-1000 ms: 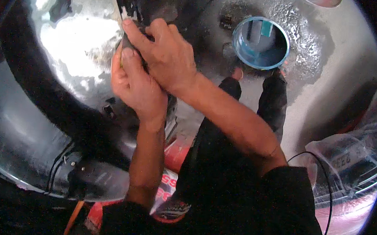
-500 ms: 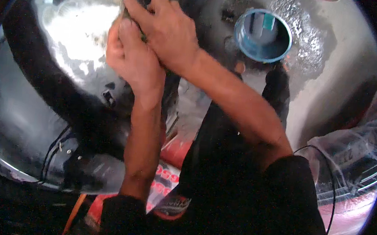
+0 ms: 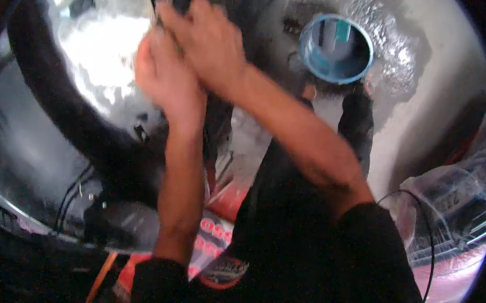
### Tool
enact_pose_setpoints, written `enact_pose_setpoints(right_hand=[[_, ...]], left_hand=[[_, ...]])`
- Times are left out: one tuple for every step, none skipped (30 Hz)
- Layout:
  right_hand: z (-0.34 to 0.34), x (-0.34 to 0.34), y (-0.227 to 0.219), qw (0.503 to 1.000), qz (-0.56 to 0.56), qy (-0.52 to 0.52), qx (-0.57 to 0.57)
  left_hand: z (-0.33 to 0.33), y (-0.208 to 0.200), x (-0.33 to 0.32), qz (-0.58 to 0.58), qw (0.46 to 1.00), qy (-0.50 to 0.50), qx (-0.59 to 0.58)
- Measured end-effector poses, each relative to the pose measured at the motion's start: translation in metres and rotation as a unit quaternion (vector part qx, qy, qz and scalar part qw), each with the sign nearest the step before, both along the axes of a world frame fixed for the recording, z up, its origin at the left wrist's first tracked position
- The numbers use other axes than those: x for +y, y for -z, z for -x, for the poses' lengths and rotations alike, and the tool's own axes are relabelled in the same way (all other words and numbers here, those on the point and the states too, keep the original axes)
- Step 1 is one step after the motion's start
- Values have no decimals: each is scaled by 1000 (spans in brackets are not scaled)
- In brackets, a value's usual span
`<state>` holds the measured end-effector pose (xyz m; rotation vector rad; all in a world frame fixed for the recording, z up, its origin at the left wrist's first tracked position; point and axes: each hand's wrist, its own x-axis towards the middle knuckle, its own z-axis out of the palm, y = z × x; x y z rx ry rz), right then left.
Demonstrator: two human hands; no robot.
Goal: Wet sanding a black car body panel using a sanding block and water.
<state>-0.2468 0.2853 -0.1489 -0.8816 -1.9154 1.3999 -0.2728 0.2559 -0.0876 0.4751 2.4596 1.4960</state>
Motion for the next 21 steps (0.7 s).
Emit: enact_pose_setpoints(right_hand=[[0,12,-2,1000,4,-13,-20],[4,25,4,999,-4,-22,-33],[2,7,7,1000,14,-13,-16],[-4,0,8,1000,12,-13,-14],[-10,-3,7,999,25,-30,9],[-11,-3,9,998,38,-48,33],[-3,-3,11,999,30,-20,39],[-2,0,10,998,33,-23,38],[-1,5,10,999,24,-15,30],[-1,8,8,1000,13,-7,22],[-3,7,6,1000,13,-8,22],[-7,5,3,1000,13,-25,8],[-8,4,1,999,12,-43,-6],[-6,5,1,999,10,-41,-5],[0,7,4,1000,8,-27,-12],[4,9,7,1000,6,-13,-19],[3,18,9,1000,5,-15,-7],[2,16,9,1000,5,-16,-6],[1,13,9,1000,10,-15,-4],[-1,12,7,1000,16,-13,-3],[1,9,4,1000,11,-8,6]], left_hand=[[6,-2,2,43,999,-11,-18],[12,4,8,73,997,-18,-29],[-1,0,3,26,996,-32,-73],[-10,2,1,23,997,-32,-72],[-15,4,0,14,998,-38,-47],[-16,4,1,4,999,-44,-21],[-10,-1,2,28,999,-11,-28],[-9,-1,2,31,999,-15,-28],[-6,2,3,36,999,-27,-26],[-5,2,3,40,998,-39,-23],[-6,1,2,40,998,-39,-23],[-10,0,3,35,998,-43,-14],[-11,-1,3,30,998,-46,-4],[-7,0,4,28,999,-45,-3],[0,2,5,31,999,-29,-13],[4,2,6,34,999,-12,-22],[3,3,5,34,999,-13,-22],[1,4,4,29,999,-19,-26],[-1,5,5,24,999,-24,-30],[-4,2,7,20,999,-28,-35],[-1,1,7,15,999,-22,-27]])
